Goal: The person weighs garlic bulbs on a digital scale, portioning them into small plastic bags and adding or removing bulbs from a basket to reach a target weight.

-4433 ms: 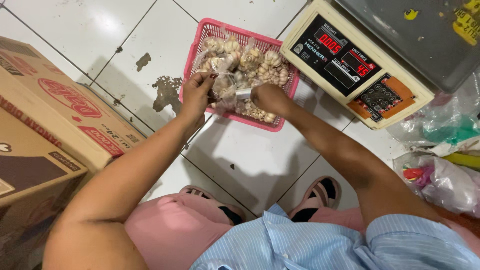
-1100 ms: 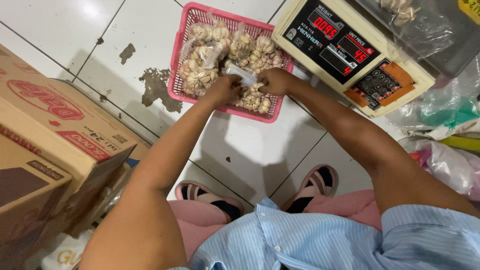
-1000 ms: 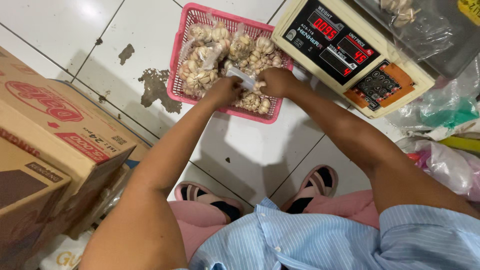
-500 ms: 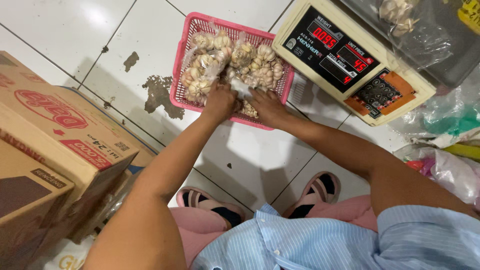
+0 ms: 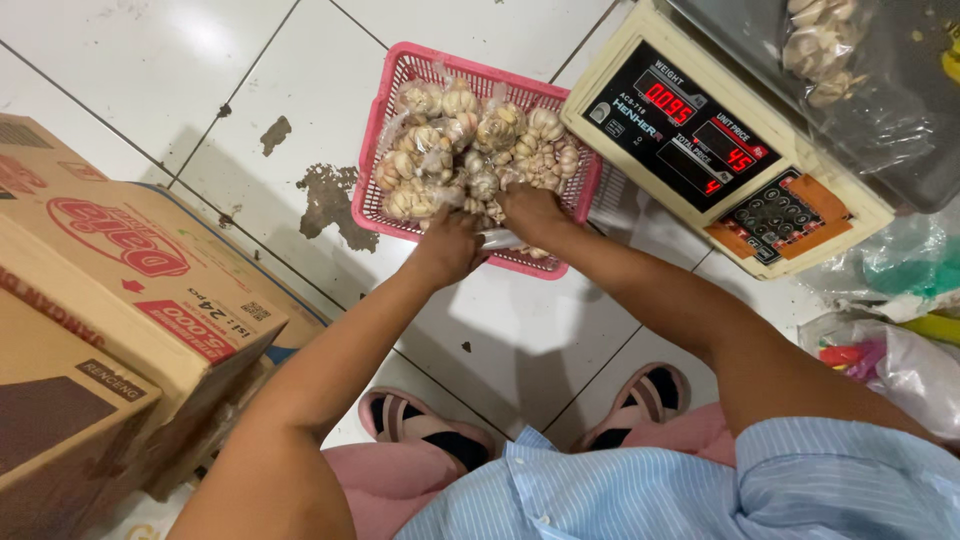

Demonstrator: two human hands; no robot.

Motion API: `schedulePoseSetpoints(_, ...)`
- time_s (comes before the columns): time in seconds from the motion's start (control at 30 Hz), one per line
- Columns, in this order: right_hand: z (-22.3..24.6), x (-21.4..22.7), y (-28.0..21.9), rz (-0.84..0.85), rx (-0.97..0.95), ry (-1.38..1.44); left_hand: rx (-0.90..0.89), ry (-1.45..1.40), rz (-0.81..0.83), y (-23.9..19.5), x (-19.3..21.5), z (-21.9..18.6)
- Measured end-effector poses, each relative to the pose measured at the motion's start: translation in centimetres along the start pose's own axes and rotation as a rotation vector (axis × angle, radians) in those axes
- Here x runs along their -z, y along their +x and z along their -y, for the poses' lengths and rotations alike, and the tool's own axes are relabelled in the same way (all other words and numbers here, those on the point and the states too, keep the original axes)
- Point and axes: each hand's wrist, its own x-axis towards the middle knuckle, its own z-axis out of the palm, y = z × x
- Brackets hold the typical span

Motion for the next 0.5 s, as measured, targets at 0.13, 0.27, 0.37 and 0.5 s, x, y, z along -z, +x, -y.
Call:
schedulePoseSetpoints(0.13, 0.8, -2.0, 1.7, -0.124, -0.005, -0.206, -0.037, -0.027, -0.147, -0.3, 0.0, 0.2)
schedulePoseSetpoints(0.27, 0.1, 1.4, 0.4, -0.001, -0.002, 0.051, -0.053, -0.118, -0.201, -0.7, 0.6, 2.7)
schedulePoseSetpoints(0.37, -1.4, 4.6, -0.5, 0.025, -0.021, 0.455, -0.051, -0.172, -0.228, -1.1, 2.7, 3.4)
schedulePoseSetpoints(0.5, -2.7, 8.1, -1.3, 0.264, -0.004, 1.272, 0.311, -0.858, -0.101, -1.5, 5.4, 1.7)
